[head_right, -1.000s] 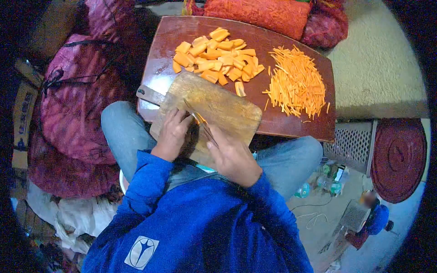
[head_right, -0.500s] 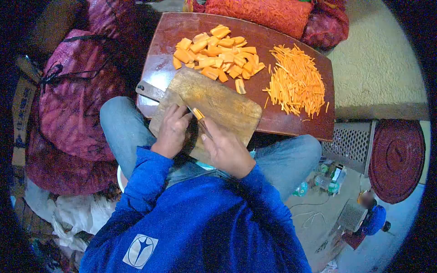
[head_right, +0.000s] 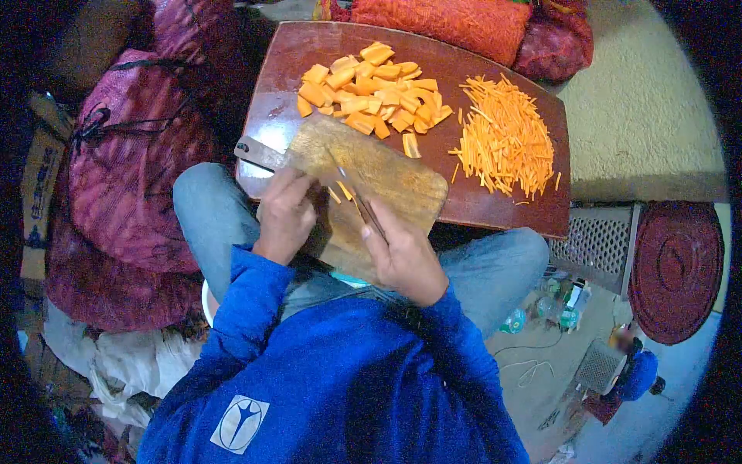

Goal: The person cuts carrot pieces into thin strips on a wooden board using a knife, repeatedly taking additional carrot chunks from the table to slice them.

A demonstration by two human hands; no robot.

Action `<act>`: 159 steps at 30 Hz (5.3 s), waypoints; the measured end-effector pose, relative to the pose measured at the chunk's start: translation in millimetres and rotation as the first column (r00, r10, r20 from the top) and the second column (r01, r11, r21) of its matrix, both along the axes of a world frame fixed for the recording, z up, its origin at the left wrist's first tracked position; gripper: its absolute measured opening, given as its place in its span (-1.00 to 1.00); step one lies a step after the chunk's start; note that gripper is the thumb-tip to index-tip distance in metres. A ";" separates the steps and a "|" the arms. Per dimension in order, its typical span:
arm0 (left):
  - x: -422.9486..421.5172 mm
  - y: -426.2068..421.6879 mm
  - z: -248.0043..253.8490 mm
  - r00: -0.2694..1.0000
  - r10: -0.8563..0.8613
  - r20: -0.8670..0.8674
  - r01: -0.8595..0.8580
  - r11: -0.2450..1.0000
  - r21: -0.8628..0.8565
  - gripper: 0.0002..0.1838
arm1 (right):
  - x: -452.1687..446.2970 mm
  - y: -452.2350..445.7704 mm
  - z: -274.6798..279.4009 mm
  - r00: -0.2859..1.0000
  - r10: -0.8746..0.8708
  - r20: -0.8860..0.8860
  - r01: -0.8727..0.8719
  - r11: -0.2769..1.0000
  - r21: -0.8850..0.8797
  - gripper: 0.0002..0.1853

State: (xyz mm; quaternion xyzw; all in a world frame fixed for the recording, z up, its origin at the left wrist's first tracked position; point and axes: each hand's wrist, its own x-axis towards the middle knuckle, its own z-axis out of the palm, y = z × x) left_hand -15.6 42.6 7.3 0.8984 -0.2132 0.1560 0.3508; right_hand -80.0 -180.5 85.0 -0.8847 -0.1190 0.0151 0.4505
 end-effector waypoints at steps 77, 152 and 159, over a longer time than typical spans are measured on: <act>-3.6 -28.5 10.0 0.869 -0.487 0.084 0.422 0.820 0.387 -0.68 | -59.8 -49.6 3.7 0.981 -0.033 -0.193 0.009 0.992 -0.123 -0.52; 13.0 -14.8 -4.3 0.977 -0.205 0.059 0.188 0.958 0.214 -0.77 | -18.0 -22.1 6.0 0.983 -0.090 -0.161 0.090 0.996 -0.007 -0.70; 6.8 -18.1 -1.7 0.959 -0.280 0.049 0.264 0.942 0.207 -0.73 | -26.6 -7.8 1.9 0.929 -0.103 -0.356 0.061 0.990 -0.128 -0.62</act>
